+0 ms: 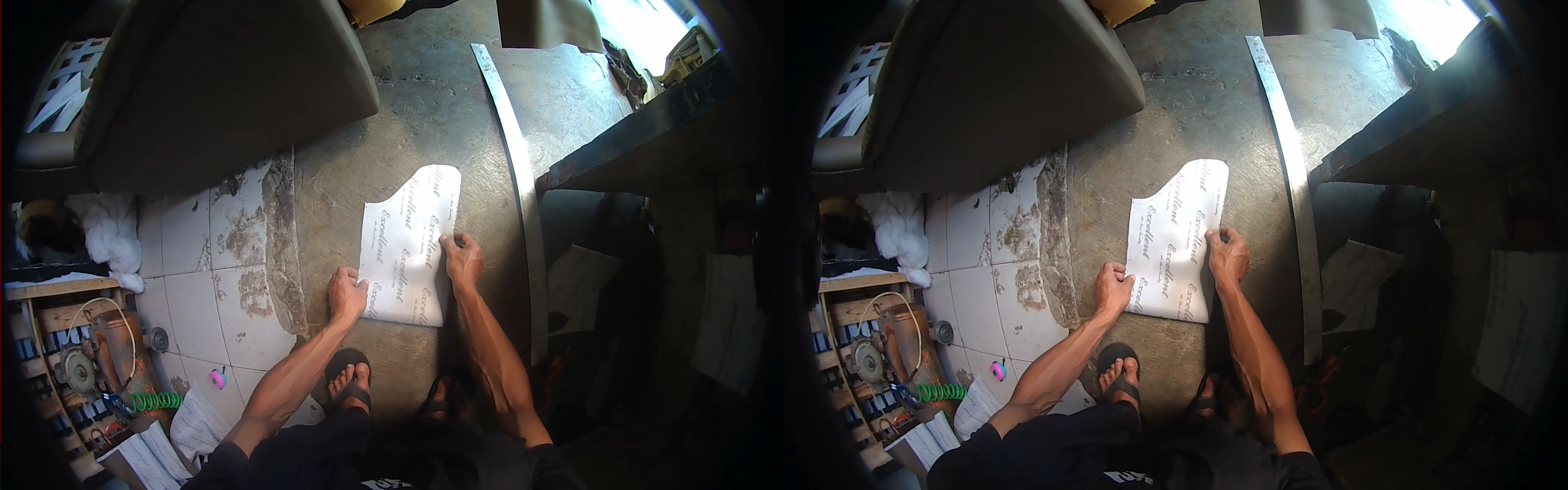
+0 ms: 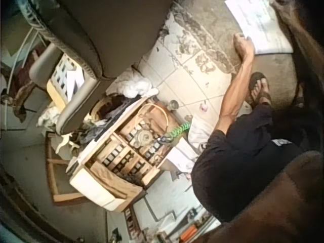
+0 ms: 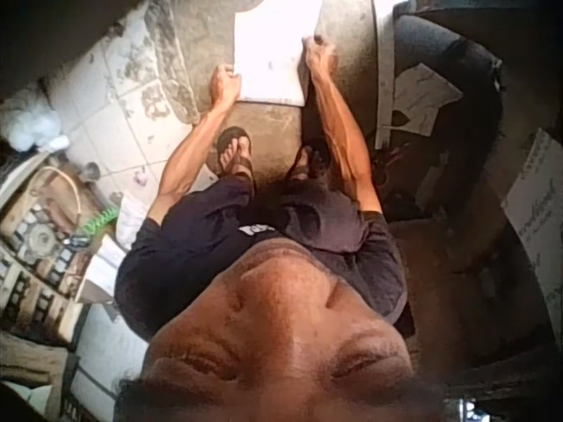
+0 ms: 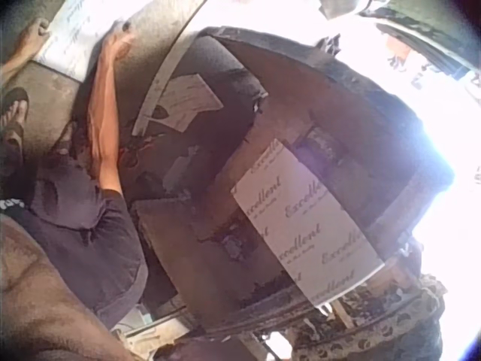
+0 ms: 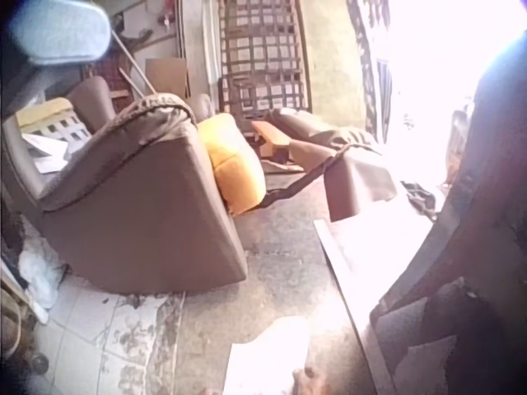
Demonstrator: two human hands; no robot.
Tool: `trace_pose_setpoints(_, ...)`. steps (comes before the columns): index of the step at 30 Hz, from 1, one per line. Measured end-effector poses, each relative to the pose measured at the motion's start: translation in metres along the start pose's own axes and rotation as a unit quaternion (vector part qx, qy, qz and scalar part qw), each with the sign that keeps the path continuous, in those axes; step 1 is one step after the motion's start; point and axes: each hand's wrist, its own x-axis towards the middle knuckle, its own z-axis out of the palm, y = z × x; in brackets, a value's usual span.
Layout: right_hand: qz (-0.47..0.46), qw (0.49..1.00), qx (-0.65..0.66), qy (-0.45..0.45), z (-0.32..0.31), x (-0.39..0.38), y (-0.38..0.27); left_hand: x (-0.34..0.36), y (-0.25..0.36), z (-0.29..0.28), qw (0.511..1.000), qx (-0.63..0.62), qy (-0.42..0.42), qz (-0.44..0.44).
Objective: The person trims excess upholstery fabric from a chair arm and then cuts a paper template to size using shears.
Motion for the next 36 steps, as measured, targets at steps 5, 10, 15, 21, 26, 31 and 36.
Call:
trace_pose_setpoints(5,-0.003,1.0,-0.003,-0.005,-0.003,-0.002,-0.006,-0.008,0.033,0.006,0.962,0.111,0.108,0.224)
trace_pose_setpoints(10,-0.017,0.999,0.022,-0.022,-0.005,0.002,0.003,0.018,0.108,0.035,0.904,0.09,-0.001,0.417)
trace_pose_setpoints(15,-0.027,0.999,0.004,-0.03,-0.001,0.002,0.002,0.058,0.126,0.067,0.9,0.139,0.019,0.413)
trace_pose_setpoints(21,-0.029,0.999,-0.006,-0.023,-0.004,0.005,0.007,0.062,0.114,0.078,0.897,0.209,0.035,0.388)
trace_pose_setpoints(26,-0.016,0.999,-0.01,-0.04,-0.003,0.004,0.003,0.063,0.109,0.081,0.899,0.211,0.045,0.381)
trace_pose_setpoints(31,-0.022,0.999,0.006,-0.031,-0.002,0.005,0.006,0.063,0.11,0.082,0.9,0.214,0.049,0.376)
trace_pose_setpoints(36,-0.021,0.999,-0.004,-0.036,-0.002,0.006,0.006,0.061,0.115,0.079,0.911,0.226,0.049,0.341)
